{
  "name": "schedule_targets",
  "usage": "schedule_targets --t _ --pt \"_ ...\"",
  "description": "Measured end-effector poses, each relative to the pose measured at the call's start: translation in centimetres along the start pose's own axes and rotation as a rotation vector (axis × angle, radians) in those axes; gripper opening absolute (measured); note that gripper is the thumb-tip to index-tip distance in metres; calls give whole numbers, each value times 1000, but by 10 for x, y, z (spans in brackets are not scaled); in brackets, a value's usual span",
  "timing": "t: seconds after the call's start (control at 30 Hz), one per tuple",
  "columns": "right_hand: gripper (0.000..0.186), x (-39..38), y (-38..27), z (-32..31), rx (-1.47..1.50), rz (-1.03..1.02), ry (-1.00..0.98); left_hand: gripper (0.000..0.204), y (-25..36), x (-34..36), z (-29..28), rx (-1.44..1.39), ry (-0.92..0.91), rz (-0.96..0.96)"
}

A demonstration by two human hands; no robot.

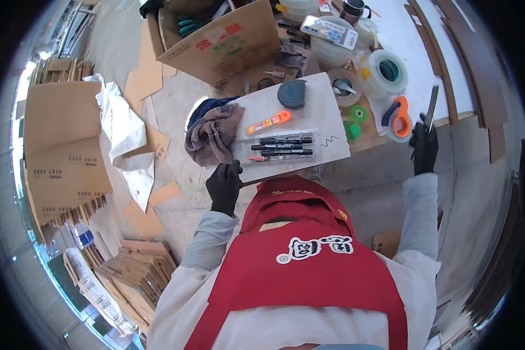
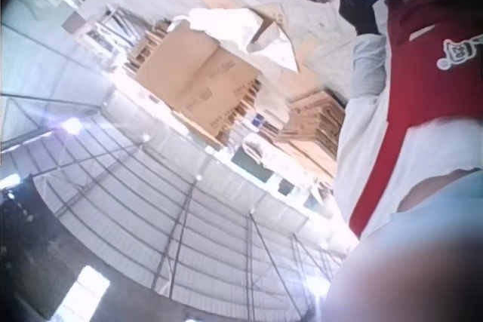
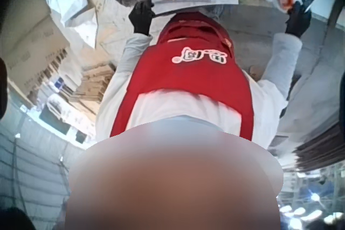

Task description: The person selects small cylindrical edge-banding pieces from a container, then uses a utility knife to trim and apply the banding to the edge of a large brown board. The person repeatedly cuts, aligns, and presses the banding along the board's edge.

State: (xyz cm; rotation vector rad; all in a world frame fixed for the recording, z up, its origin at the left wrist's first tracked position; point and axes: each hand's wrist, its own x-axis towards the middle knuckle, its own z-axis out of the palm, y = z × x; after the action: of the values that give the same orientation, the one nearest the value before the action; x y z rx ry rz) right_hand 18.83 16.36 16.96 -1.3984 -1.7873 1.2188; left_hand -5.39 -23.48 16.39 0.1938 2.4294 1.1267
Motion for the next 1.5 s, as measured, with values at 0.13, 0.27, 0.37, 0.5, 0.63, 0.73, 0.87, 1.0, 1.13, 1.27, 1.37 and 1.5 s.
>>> schedule_targets --t 0.13,0.27,0.37,0.5,0.63,0.73,0.87,1.0,1.13,1.27,1.37,1.5 --pt "38 -95 8 -24 314 251 56 19 -10 27 12 660 -75 893" --pt "37 -184 11 -20 356 386 187 20 18 50 21 399 -25 941" --pt "36 -235 14 -2 400 454 221 21 1 71 8 452 -149 1025" --pt "37 -288 -6 23 381 490 296 14 -5 75 -2 674 -337 1213" --pt "39 -335 -4 39 421 485 347 12 -11 81 3 680 -402 1360" --pt "39 -363 -3 52 417 501 391 11 -7 86 8 668 -447 1452" --pt "40 -394 1 58 462 498 459 10 -6 93 18 650 -523 1515" --pt "40 -415 -10 62 489 483 537 16 38 83 -24 729 -590 1422" --pt "40 -426 -28 67 636 467 553 19 76 31 -56 176 -1413 684" --pt "43 -430 -46 67 732 407 483 21 101 -30 -59 58 -1691 193" --pt "42 -444 -67 56 803 406 467 20 112 -71 -49 20 -1704 195" --pt "40 -476 -84 38 1089 298 438 18 104 -123 -24 23 -1788 547"
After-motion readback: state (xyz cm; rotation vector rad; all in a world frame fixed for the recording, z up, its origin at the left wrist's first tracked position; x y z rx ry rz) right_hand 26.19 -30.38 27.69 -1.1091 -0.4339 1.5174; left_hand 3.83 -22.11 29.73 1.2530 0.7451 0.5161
